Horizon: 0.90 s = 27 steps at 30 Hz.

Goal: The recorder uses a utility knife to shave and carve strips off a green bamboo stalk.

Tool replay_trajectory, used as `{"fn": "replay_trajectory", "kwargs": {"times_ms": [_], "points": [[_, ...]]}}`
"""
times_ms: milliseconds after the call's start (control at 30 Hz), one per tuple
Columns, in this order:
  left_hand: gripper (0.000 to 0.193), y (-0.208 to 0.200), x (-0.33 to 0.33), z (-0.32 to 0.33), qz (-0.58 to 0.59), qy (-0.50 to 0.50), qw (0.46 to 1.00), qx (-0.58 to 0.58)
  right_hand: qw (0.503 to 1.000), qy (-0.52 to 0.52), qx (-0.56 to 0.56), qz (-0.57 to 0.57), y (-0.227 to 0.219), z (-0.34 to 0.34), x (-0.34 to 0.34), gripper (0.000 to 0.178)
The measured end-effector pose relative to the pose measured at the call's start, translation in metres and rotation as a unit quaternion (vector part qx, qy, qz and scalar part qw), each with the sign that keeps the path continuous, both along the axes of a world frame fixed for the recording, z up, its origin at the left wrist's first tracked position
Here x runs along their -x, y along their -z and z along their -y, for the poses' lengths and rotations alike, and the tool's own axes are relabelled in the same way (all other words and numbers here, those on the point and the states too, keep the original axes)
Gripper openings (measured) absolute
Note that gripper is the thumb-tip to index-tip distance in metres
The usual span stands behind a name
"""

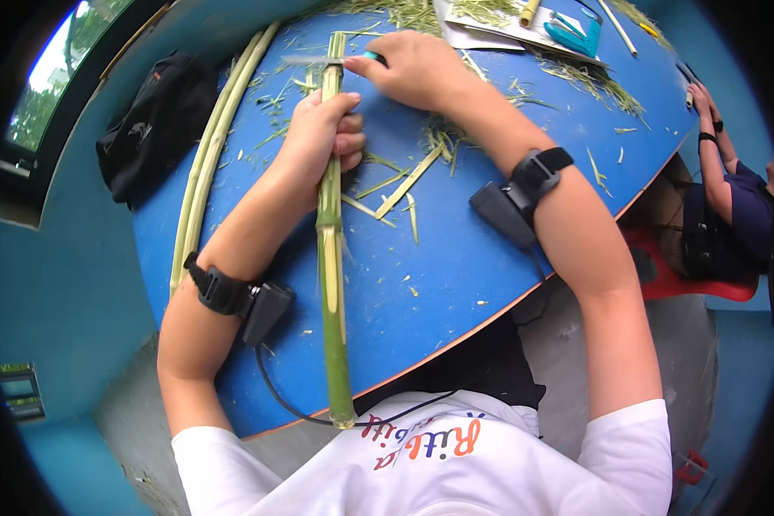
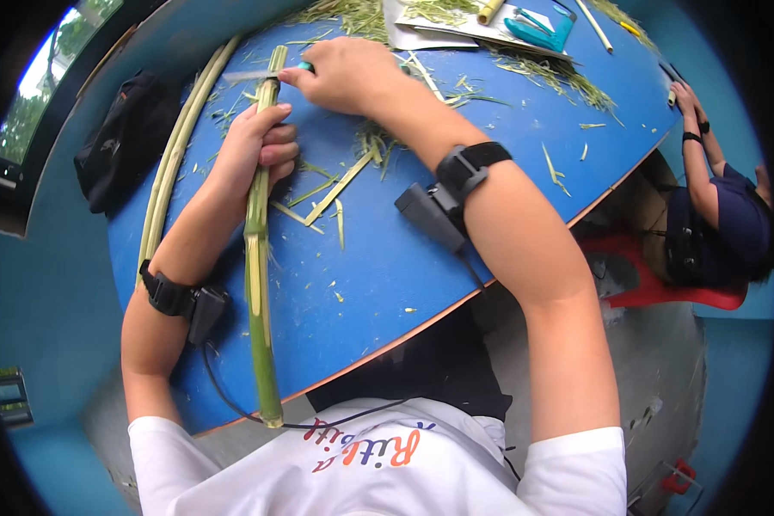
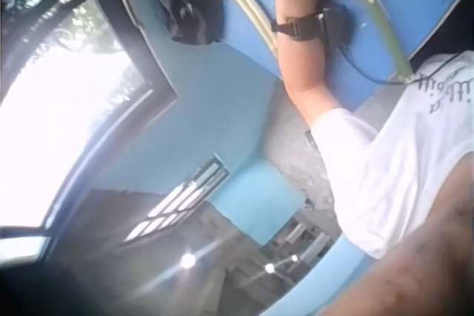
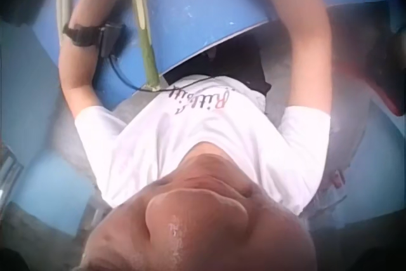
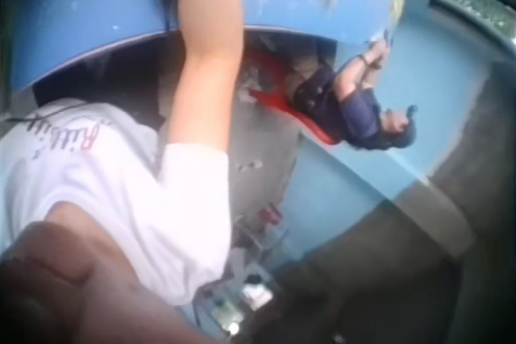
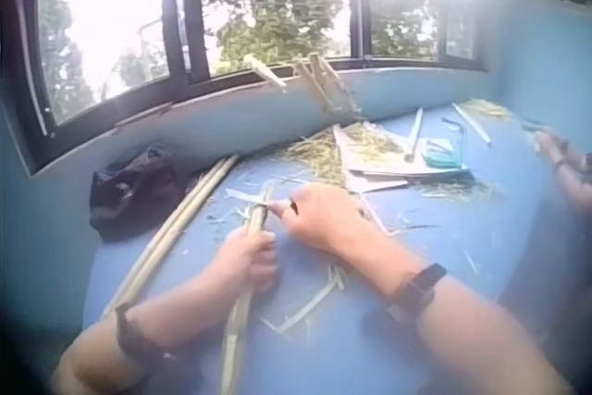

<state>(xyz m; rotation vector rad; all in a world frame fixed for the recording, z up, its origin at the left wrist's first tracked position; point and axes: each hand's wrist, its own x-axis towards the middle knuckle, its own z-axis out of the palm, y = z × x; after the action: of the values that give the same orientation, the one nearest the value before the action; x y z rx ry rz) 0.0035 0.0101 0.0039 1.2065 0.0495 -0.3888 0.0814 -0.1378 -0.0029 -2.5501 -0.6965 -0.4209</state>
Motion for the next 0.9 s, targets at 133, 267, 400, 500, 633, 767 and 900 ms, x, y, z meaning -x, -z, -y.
{"fn": "replay_trajectory", "kwargs": {"times_ms": [133, 267, 400, 500, 633, 767, 900], "points": [[0.015, -0.007, 0.018, 0.008, 0.009, 0.051, 0.996, -0.067, 0.997, 0.080, -0.002, -0.014, -0.005, 0.007, -0.012, 0.053], [0.018, -0.004, 0.019, 0.016, 0.034, 0.037, 0.996, -0.072, 0.991, 0.130, -0.029, -0.004, -0.002, 0.016, -0.024, 0.055], [0.019, -0.002, 0.011, 0.003, 0.075, -0.028, 0.991, -0.103, 0.986, 0.152, -0.007, -0.062, -0.013, 0.017, -0.013, 0.059], [0.025, 0.001, 0.005, -0.003, 0.043, -0.047, 0.997, -0.053, 0.989, 0.129, -0.013, -0.070, -0.019, 0.017, -0.004, 0.059], [0.025, 0.006, -0.002, -0.006, 0.077, -0.039, 0.992, -0.091, 0.994, 0.068, -0.010, -0.083, -0.017, 0.016, -0.005, 0.059], [0.023, 0.007, -0.003, -0.003, 0.076, -0.053, 0.992, -0.089, 0.992, 0.028, 0.039, -0.121, -0.026, 0.013, 0.005, 0.052], [0.017, 0.006, -0.004, -0.004, 0.066, -0.039, 0.995, -0.065, 0.992, 0.003, 0.055, -0.109, -0.023, 0.010, 0.008, 0.037]]}}
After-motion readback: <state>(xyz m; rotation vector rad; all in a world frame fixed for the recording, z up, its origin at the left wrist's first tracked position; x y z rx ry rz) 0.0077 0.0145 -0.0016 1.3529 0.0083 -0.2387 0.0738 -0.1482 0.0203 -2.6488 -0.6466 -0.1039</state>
